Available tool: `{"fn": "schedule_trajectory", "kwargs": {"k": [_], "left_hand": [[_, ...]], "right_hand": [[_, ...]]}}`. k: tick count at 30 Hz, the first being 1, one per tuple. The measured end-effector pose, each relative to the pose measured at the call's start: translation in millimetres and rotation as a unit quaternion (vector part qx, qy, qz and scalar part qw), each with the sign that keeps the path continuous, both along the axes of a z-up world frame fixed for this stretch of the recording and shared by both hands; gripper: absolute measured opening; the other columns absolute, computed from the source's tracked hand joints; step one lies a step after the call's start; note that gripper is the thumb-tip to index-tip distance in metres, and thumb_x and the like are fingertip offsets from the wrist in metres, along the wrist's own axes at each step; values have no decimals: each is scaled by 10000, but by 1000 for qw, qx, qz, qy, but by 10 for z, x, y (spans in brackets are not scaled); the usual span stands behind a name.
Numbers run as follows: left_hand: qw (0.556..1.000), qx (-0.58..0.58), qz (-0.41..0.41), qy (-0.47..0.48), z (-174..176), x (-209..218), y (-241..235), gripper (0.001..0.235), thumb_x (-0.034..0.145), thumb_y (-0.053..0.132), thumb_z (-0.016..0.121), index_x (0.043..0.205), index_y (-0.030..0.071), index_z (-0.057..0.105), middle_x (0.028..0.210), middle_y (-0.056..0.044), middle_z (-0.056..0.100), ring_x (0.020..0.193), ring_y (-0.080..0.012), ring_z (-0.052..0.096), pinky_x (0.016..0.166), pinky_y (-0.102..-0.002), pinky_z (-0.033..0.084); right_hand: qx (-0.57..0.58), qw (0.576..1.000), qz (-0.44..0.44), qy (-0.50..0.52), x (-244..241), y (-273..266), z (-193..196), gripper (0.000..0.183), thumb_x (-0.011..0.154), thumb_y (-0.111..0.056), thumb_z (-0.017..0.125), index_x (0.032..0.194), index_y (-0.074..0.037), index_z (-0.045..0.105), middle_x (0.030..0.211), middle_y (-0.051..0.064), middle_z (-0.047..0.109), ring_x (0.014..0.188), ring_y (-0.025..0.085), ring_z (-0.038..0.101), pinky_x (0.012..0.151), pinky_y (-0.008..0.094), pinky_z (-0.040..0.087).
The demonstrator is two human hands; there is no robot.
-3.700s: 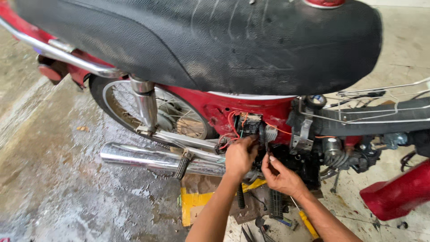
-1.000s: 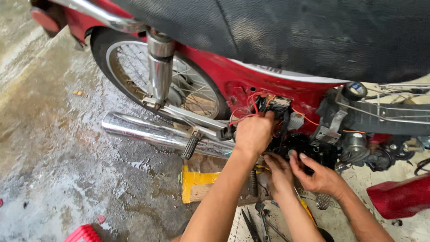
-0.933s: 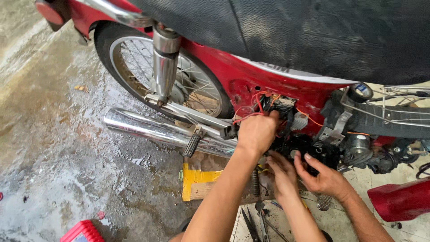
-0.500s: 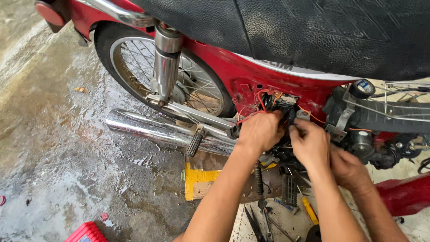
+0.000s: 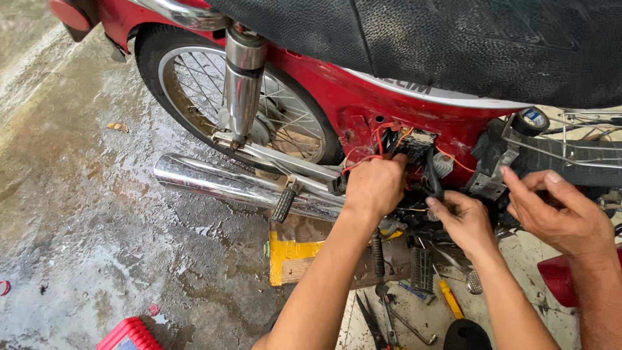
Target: The person uses pliers to cut and strip wires near the rear section of a red motorcycle. They then use their hands to connect and arrange the exposed wires within the motorcycle's frame.
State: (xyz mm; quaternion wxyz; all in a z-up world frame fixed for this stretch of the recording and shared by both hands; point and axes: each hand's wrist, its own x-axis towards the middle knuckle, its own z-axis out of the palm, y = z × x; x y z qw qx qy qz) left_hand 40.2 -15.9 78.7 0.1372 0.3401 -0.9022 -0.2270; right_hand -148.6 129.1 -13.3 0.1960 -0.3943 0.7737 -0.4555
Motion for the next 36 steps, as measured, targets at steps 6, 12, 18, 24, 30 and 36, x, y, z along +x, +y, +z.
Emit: {"fn": "schedule_trajectory", "kwargs": {"k": [6, 12, 18, 24, 30, 36], "left_hand": [[999, -45, 1, 17, -235, 7, 23, 293, 926, 141, 532, 1204, 118, 620, 1057, -185, 746, 828, -476, 752, 723, -600, 613], [971, -239, 22, 8, -425, -100, 129, 342, 929, 147, 484, 1257, 168, 580, 1068, -49, 633, 720, -353, 764, 613, -506, 623], [920, -388, 44, 24, -687, -240, 16, 319, 909, 184, 484, 1173, 139, 658, 821, -20, 688, 849, -311, 756, 735, -432, 605], [917, -392, 58, 48, -810, -372, -17, 385, 871, 214, 494, 1220, 169, 650, 837, -8, 682, 825, -327, 737, 698, -460, 593], [928, -366, 43, 48, -712, -351, -43, 366, 880, 212, 512, 1207, 178, 674, 841, -6, 708, 874, -333, 739, 681, -481, 591], [943, -328, 29, 40, -650, -267, -19, 363, 906, 210, 468, 1213, 200, 661, 865, 17, 719, 719, -331, 750, 658, -484, 613]], "right_hand": [[-106, 989, -102, -15, 9, -167, -212, 103, 986, -154, 735, 1025, -65, 768, 488, 115, 542, 426, 163, 516, 407, 286, 420], [-231, 928, -267, -118, 336, -320, -340, 276, 942, -217, 840, 967, 19, 700, 557, 67, 534, 388, 105, 470, 335, 251, 380], [-137, 902, -309, -266, 1035, -242, -12, 530, 1031, -480, 640, 718, -52, 637, 465, 36, 486, 312, 92, 425, 292, 216, 325], [-212, 876, -194, -387, 1286, -615, 167, 83, 960, -157, 737, 1027, -112, 759, 886, 96, 767, 730, 227, 712, 676, 387, 592], [-326, 664, -143, -658, 1091, -900, 9, 185, 1028, -283, 577, 940, -135, 647, 796, 8, 645, 743, 203, 622, 789, 334, 508], [-271, 519, -127, -800, 822, -1126, -195, 328, 879, -296, 793, 642, -225, 577, 503, -90, 523, 463, 58, 514, 570, 166, 469]]}}
